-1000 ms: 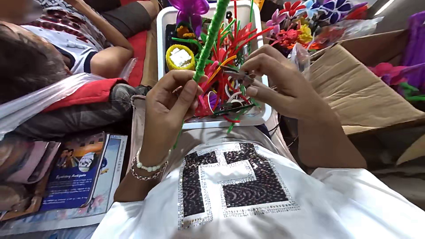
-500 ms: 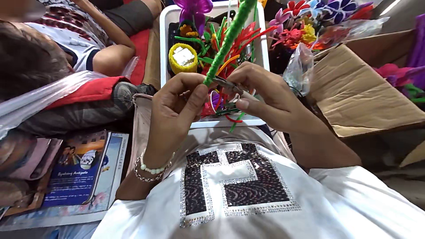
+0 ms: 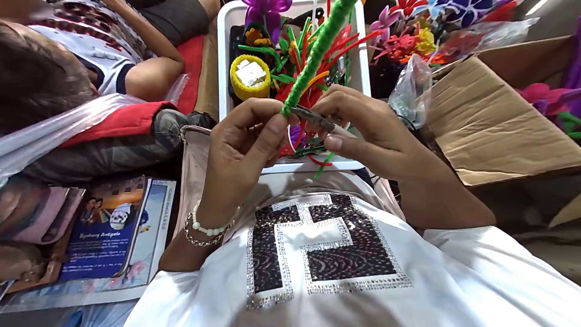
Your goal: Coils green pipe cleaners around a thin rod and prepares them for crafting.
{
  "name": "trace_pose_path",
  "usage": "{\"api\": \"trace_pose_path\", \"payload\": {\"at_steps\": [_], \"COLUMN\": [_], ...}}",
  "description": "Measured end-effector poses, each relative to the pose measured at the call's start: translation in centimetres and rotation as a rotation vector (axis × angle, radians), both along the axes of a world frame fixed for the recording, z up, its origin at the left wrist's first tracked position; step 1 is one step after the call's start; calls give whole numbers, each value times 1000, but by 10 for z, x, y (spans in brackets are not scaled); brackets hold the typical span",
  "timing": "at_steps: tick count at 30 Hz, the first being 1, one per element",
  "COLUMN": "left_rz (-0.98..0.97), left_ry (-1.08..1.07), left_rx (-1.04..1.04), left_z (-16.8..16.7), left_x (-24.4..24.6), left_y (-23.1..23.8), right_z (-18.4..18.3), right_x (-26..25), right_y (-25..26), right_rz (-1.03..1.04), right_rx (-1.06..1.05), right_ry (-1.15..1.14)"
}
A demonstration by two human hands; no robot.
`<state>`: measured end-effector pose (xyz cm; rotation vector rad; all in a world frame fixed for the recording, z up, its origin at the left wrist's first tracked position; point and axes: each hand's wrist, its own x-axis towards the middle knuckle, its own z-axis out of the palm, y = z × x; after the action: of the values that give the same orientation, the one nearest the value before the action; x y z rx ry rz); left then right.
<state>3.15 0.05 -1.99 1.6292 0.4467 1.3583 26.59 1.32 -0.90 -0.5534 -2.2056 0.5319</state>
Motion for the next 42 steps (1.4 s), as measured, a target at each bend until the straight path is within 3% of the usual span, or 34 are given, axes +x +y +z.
{"api": "trace_pose_path", "payload": {"at_steps": [21, 28, 35, 42], "left_rz": [257, 233, 117, 73], "left_ry": [57, 38, -2, -28], "left_rx": [216, 218, 127, 50], "left_z": [-2, 0, 2, 2], "left_x": [5, 4, 1, 3], "left_y": [-4, -5, -9, -12], "right_z": [0, 0, -5, -3], "right_x": [-5, -7, -6, -8], "right_y": [-12, -11, -5, -12], "right_rz": [-153, -104, 130, -54], "right_rx": [119, 115, -98, 106], "right_ry": [-48, -26, 97, -33]}}
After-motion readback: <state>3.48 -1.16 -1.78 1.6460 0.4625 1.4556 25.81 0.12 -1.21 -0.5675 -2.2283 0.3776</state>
